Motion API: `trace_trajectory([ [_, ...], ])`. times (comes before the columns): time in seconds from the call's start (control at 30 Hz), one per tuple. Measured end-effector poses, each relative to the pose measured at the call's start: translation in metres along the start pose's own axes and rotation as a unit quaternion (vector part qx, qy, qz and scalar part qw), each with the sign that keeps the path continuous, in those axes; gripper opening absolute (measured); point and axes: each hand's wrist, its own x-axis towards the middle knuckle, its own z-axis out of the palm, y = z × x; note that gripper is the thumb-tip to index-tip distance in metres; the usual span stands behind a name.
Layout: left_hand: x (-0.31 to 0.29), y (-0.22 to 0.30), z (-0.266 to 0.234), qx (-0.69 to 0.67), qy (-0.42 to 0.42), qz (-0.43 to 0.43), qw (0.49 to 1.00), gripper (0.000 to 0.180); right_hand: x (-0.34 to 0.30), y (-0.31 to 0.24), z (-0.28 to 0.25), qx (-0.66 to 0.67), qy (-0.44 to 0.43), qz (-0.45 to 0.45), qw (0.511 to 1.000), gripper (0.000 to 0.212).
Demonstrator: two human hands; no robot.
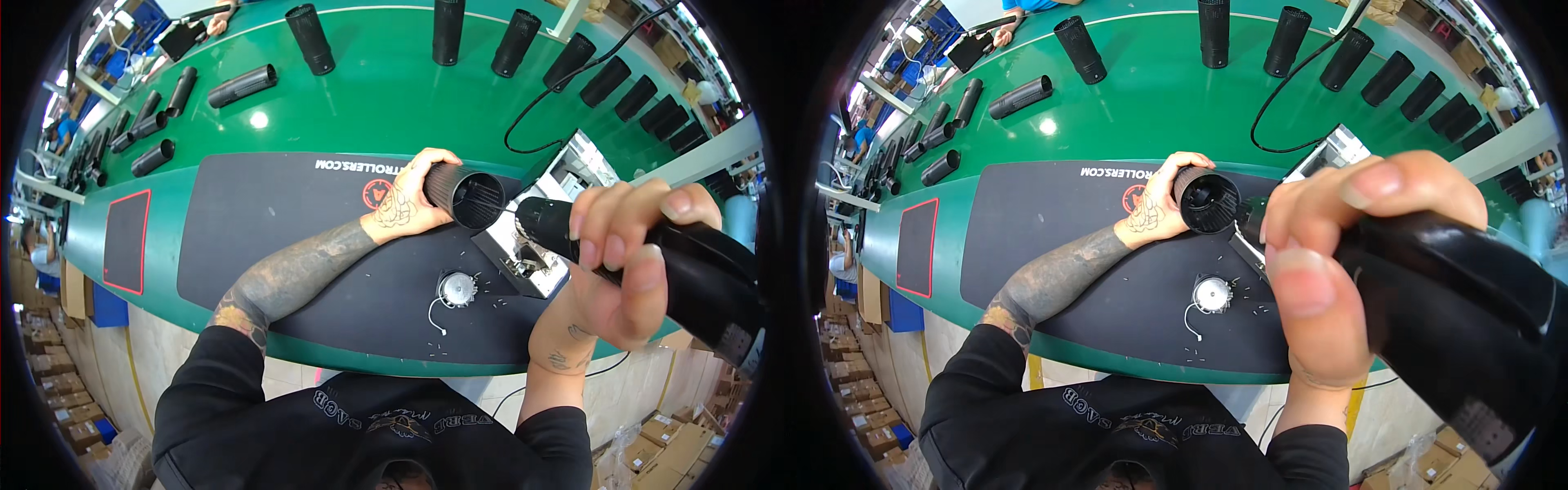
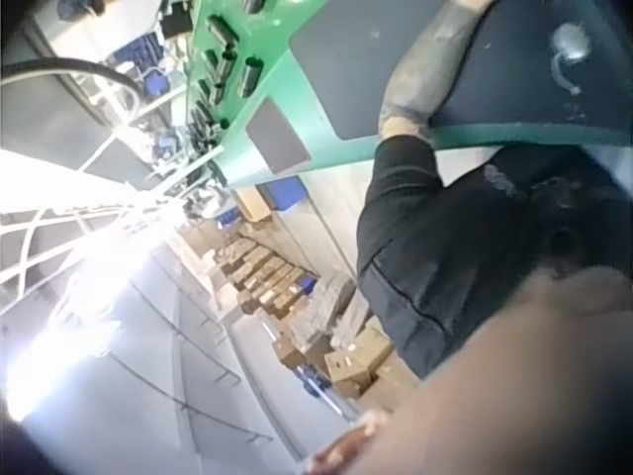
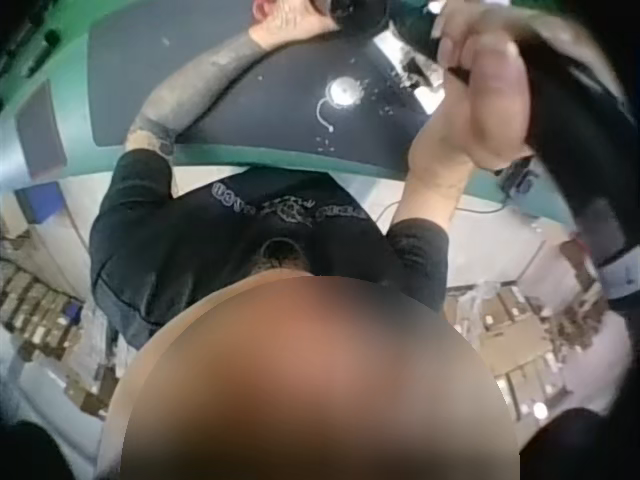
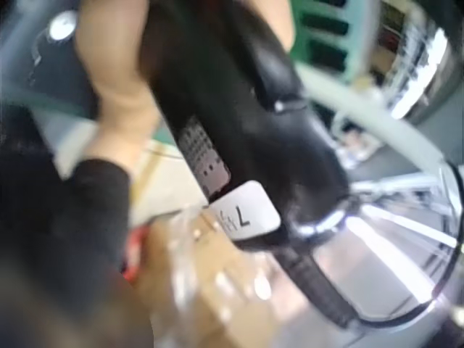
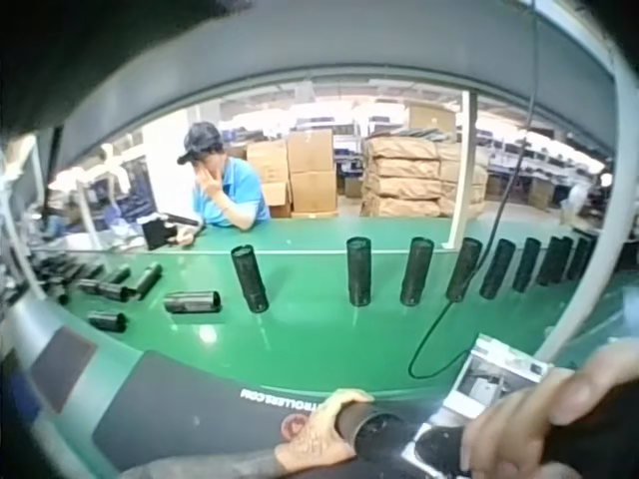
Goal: Assembling black cylindrical industrial components using an electric handheld power tool on a manufacturing line.
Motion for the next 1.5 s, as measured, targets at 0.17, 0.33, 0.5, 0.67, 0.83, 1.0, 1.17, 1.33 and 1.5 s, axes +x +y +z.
trace_trajectory([
  [0.17,-0.003,-0.001,-0.001,-0.014,-0.003,-0.021,1.0,0.066,-0.005,0.011,0.006,-0.021,0.009,0.028,0.999,0.033],
  [0.33,-0.004,-0.002,0.002,-0.001,-0.005,-0.022,1.0,0.064,-0.002,0.012,0.005,-0.053,0.02,0.058,0.997,0.031],
  [0.5,0.0,0.0,0.006,0.008,0.037,-0.081,0.996,0.064,0.011,-0.031,-0.002,0.119,0.102,0.0,0.988,0.022],
  [0.67,-0.004,-0.012,0.002,-0.012,0.114,-0.148,0.982,0.066,0.004,-0.087,-0.047,0.102,-0.002,-0.027,0.994,0.031],
  [0.83,0.003,-0.009,0.0,0.04,0.057,-0.093,0.993,0.07,-0.002,-0.081,-0.033,-0.026,0.013,0.051,0.998,0.041],
  [1.0,0.01,-0.011,-0.008,0.157,0.024,0.058,0.986,0.069,-0.001,-0.072,-0.04,0.155,0.019,0.082,0.984,0.041],
  [1.17,0.008,-0.011,-0.005,0.006,0.047,0.066,0.997,0.062,0.007,-0.067,-0.036,0.298,0.044,0.082,0.95,0.039],
  [1.33,0.013,-0.004,-0.012,0.019,0.047,0.046,0.998,0.059,0.011,-0.077,-0.036,0.285,0.031,-0.094,0.953,0.042],
  [1.5,0.015,-0.005,-0.012,0.04,0.06,0.077,0.994,0.06,0.011,-0.05,0.007,0.116,0.051,-0.08,0.989,0.034],
])
